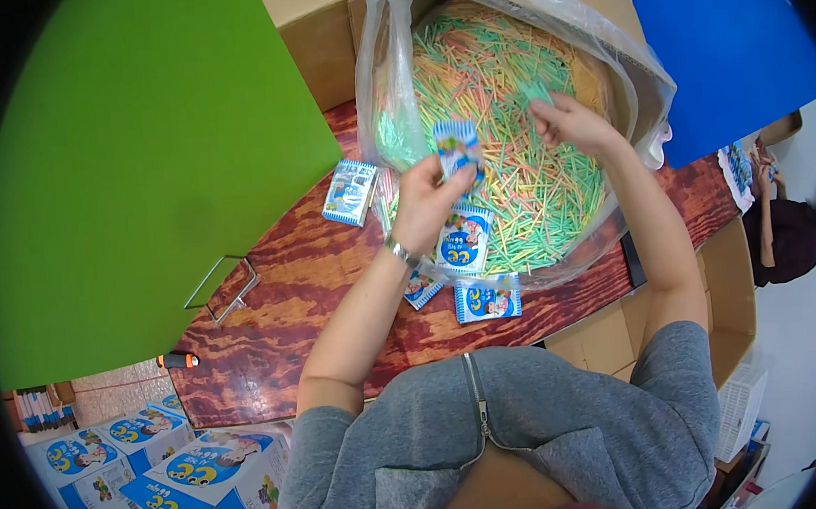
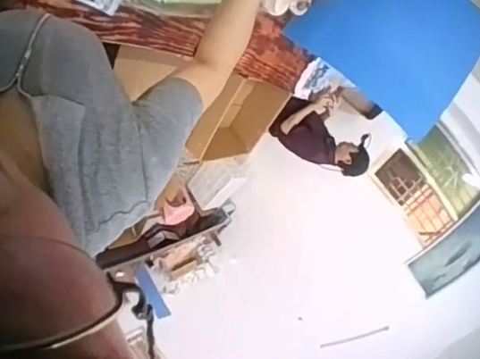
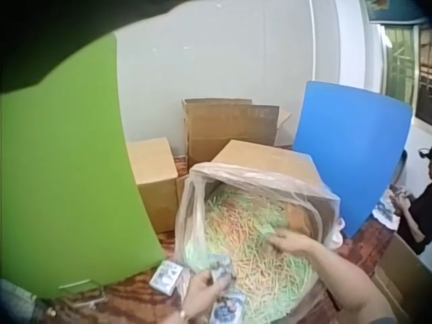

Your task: Packaging stacks of small blue toy packets and rubber bands into cardboard boxes at a workstation.

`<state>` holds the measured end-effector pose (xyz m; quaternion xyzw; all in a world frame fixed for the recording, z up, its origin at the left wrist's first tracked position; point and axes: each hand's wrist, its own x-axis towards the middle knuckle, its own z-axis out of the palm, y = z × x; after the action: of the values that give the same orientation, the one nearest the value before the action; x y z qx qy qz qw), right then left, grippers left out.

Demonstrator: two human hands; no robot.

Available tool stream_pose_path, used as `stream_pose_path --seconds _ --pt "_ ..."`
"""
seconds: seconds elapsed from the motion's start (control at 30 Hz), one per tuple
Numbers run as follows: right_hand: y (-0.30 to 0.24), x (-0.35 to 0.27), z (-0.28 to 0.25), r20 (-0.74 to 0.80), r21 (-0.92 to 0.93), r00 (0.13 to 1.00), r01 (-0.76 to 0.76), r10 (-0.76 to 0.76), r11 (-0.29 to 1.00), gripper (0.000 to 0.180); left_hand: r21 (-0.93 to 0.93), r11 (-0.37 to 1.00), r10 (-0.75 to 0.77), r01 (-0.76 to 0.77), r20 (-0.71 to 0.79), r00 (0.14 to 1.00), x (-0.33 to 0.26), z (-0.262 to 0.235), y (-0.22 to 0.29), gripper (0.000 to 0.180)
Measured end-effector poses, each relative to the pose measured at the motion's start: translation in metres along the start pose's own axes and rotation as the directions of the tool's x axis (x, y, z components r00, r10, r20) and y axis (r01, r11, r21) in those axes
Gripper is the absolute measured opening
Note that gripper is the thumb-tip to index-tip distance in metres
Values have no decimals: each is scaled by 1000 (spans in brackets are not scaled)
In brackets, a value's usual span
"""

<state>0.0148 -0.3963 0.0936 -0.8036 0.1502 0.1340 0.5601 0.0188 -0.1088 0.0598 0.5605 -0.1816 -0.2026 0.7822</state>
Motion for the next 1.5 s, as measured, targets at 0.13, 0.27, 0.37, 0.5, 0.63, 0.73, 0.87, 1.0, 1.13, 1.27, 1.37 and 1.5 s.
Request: stream_pose_path --seconds 0.13,0.27,0.37,0.5,0.63,0.73,0.87,1.0,1.13,1.27,1.37,1.5 --pt "0 -32 47 369 313 929 -116 -9 943 21 -208 978 46 -26 94 994 34 6 0 21" --pt "1 -45 80 400 519 916 -201 -28 831 17 -193 966 -112 175 297 948 33 10 -8 25" --pt "26 -36 76 515 567 847 -217 -136 795 17 -182 978 -60 98 203 977 20 8 -10 24" --pt "-19 -65 67 313 162 942 74 -122 984 19 64 996 68 -70 21 997 -7 -16 6 24" --pt "-92 -90 62 343 -502 914 371 -214 781 26 613 779 200 -129 -48 979 -24 -38 -17 16" --pt "-99 -87 69 380 -601 800 595 -465 533 29 721 650 375 -240 -29 927 -26 -29 -13 19" --pt "-129 -90 87 439 -709 858 513 -267 483 42 782 550 480 -294 -8 877 -29 -28 -8 22" --pt "-133 -83 92 484 -722 847 528 -219 447 51 784 516 532 -345 22 846 -32 -29 -3 24" --pt "-137 -78 95 515 -732 822 570 -244 374 52 815 477 525 -328 34 850 -35 -31 -1 22" --pt "-143 -80 99 510 -755 826 563 -240 337 54 811 489 528 -321 18 849 -37 -33 -1 22" --pt "-143 -80 104 520 -779 830 558 -204 284 56 816 494 517 -299 1 856 -38 -34 1 22" --pt "-141 -79 105 558 -754 794 607 -241 253 58 816 495 526 -299 -7 850 -39 -36 0 22"
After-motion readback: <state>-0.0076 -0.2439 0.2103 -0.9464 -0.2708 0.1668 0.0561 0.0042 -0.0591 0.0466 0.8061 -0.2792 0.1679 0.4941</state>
